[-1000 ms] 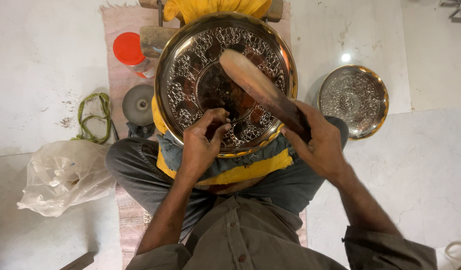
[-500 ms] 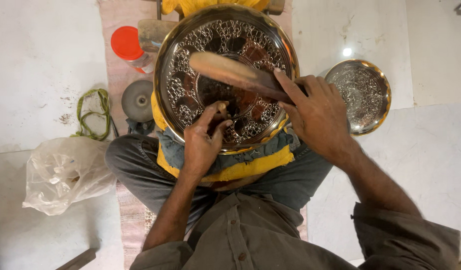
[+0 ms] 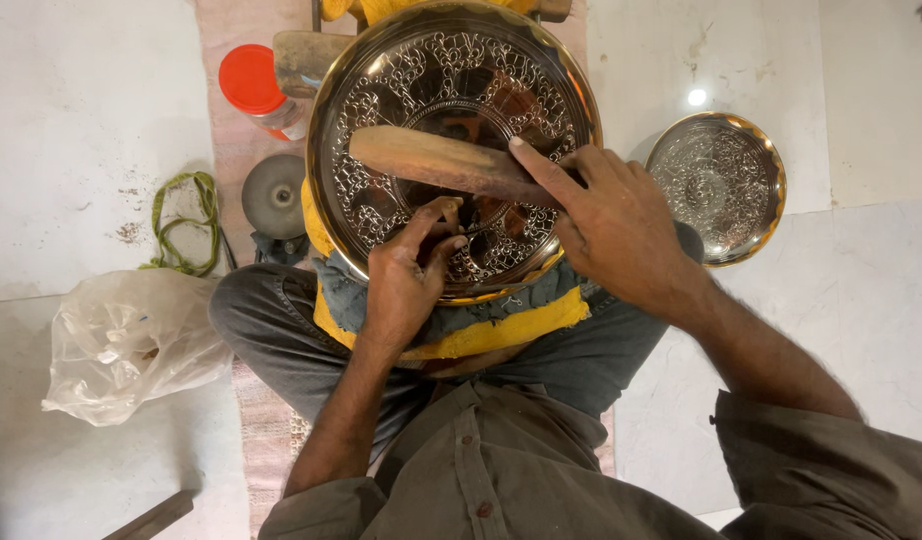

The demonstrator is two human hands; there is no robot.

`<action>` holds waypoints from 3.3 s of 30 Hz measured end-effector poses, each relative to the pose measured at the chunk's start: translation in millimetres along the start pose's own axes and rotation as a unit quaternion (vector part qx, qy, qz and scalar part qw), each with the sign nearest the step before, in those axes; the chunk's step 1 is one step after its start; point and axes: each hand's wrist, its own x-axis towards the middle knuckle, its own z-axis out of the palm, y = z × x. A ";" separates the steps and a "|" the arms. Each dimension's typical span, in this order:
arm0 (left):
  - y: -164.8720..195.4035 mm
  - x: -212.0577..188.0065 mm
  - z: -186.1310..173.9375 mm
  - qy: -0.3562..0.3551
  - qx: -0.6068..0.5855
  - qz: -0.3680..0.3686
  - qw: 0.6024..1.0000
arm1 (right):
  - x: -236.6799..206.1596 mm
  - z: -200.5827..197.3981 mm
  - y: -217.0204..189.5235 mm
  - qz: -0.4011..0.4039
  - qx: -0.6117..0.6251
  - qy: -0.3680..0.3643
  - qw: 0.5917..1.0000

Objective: The person is engraving a decorative pattern on a large metal plate. They use a hammer and chisel to create the design, then switch to a grinding wheel to smooth and refine the surface. The person works methodically, focusing on different sections of the plate.

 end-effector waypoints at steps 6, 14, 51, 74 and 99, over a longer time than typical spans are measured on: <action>-1.3 -1.4 -0.8 0.005 -0.008 0.026 1.000 | 2.5 0.4 -1.9 0.031 0.070 0.002 0.997; -11.9 -0.9 0.7 0.001 0.011 0.044 0.999 | 1.5 4.0 1.4 0.062 0.214 0.017 0.975; -7.2 11.0 -13.0 -0.069 0.017 0.018 0.997 | -5.6 11.7 3.6 -0.003 -0.003 0.017 1.000; -12.4 18.4 -21.1 -0.131 0.050 0.038 0.989 | -20.8 27.1 5.3 0.016 -0.055 0.053 0.997; -13.2 17.2 -24.5 -0.123 0.020 0.058 0.991 | -15.5 18.9 -3.2 0.029 0.213 0.106 0.971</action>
